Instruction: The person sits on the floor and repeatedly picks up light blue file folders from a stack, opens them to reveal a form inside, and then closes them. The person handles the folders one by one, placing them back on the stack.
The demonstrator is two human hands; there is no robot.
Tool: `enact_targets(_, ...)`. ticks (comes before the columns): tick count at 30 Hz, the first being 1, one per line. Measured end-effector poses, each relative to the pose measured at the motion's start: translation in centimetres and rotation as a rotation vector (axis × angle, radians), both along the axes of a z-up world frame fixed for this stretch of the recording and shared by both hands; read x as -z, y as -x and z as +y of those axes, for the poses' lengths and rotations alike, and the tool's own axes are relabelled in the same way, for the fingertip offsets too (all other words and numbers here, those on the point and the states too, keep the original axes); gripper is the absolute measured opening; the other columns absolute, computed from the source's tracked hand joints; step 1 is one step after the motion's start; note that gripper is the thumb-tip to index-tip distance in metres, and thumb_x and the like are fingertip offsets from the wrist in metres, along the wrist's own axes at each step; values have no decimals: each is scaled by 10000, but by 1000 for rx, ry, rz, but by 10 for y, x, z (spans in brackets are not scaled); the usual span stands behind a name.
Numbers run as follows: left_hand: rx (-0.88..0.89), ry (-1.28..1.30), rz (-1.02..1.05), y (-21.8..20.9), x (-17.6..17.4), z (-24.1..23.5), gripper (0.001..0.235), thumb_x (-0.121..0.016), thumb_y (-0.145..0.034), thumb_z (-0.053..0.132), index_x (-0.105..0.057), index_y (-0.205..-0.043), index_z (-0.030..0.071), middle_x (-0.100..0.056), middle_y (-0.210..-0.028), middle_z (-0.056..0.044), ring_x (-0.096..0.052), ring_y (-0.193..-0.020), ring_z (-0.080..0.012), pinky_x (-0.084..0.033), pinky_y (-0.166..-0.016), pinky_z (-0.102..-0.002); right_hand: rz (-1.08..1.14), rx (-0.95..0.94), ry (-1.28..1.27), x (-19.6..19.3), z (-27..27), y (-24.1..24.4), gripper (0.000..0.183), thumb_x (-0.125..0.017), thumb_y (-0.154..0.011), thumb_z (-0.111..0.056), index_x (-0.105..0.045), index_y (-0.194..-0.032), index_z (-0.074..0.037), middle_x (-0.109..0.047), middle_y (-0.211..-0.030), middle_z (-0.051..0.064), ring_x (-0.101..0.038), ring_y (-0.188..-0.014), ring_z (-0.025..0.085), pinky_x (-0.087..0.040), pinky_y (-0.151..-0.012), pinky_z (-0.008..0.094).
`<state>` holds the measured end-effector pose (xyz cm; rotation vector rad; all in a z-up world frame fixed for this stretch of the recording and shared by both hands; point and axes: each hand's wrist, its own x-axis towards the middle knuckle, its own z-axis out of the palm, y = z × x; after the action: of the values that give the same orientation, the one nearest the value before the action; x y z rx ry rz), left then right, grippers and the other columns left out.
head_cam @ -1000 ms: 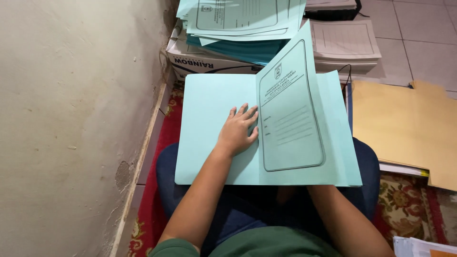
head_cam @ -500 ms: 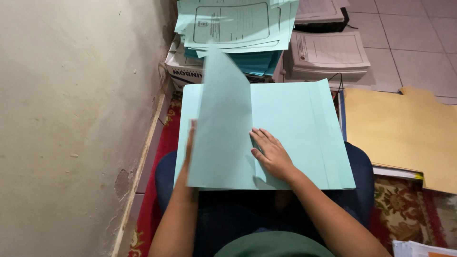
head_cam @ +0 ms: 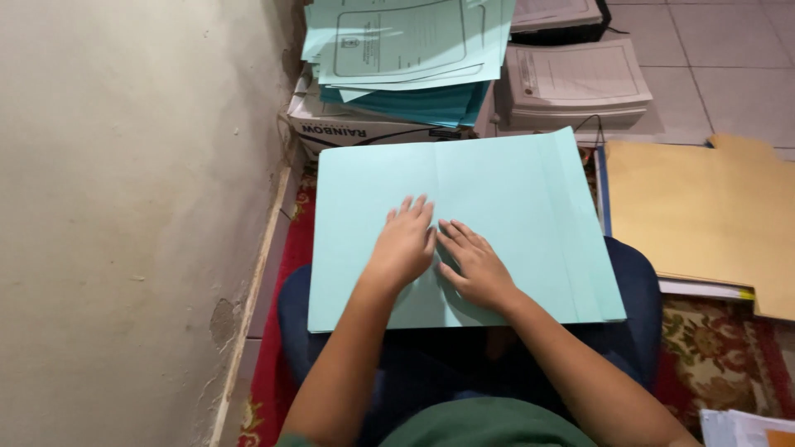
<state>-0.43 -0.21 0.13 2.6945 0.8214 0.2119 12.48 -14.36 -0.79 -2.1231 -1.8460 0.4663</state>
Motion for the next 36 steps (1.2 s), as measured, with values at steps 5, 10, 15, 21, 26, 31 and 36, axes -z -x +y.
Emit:
enact_targets(5,58,78,-271,-74,47,23,580,-510,-963,188,-454,-1534,97,-479,-1562,-145,-377,-1483,-402,-320,-1167,-610,149,68,-243,10,4,-1,374,-683,-839,-157,-680,-1167,22,-600,-1345,258,-494,-1349,419,-362,-1171,508)
enact_targets(10,-17,108,-410,-70,39,9,426,-466,-1015,178,-594,-1396,39,-596,-1445,-169,-474,-1413,-387,-297,-1182,-539,122,75,-226,2,-5,-1,411,-611,-868,-167,-640,-1249,-17,-588,-1399,194,-473,-1404,354,-333,-1196,456)
enact_targets(15,-52,23,-389,-69,31,5,410,-454,-1022,215,-637,-1344,41,-607,-1438,-155,-478,-1410,-358,-293,-1189,-521,49,52,-202,-4,-11,-7,390,-584,-917,-219,-618,-1272,-62,-555,-1434,156,-458,-1413,330,-349,-1179,454)
enact_targets(21,-62,37,-338,-67,26,2,427,-472,-1026,253,-621,-1379,63,-581,-1472,-145,-455,-1440,-336,-268,-1206,-514,-135,135,-71,2,-47,-37,555,-472,-1007,-408,-463,-1522,-200,-411,-1596,118,-354,-1490,323,-276,-1211,494)
enact_targets(26,-80,18,-324,-67,28,0,419,-478,-1032,261,-622,-1383,84,-579,-1476,-130,-457,-1443,-317,-262,-1212,-510,-571,505,-10,45,-104,-78,565,-484,-962,-355,-507,-1506,-207,-424,-1645,11,-306,-1528,424,-72,-1151,783)
enact_targets(31,-79,17,-302,-66,25,-1,422,-480,-1030,251,-614,-1395,88,-565,-1490,-138,-445,-1451,-324,-258,-1214,-519,-641,567,154,-3,-135,-89,545,-547,-870,-236,-607,-1411,-244,-360,-1691,144,-257,-1560,472,-107,-1119,805)
enact_targets(36,-85,20,-279,-64,25,-4,422,-483,-1027,247,-611,-1402,100,-558,-1497,-136,-436,-1459,-319,-245,-1219,-516,-623,612,231,10,-152,-105,528,-498,-935,-286,-580,-1453,-227,-255,-1755,143,-157,-1612,444,-24,-1145,778)
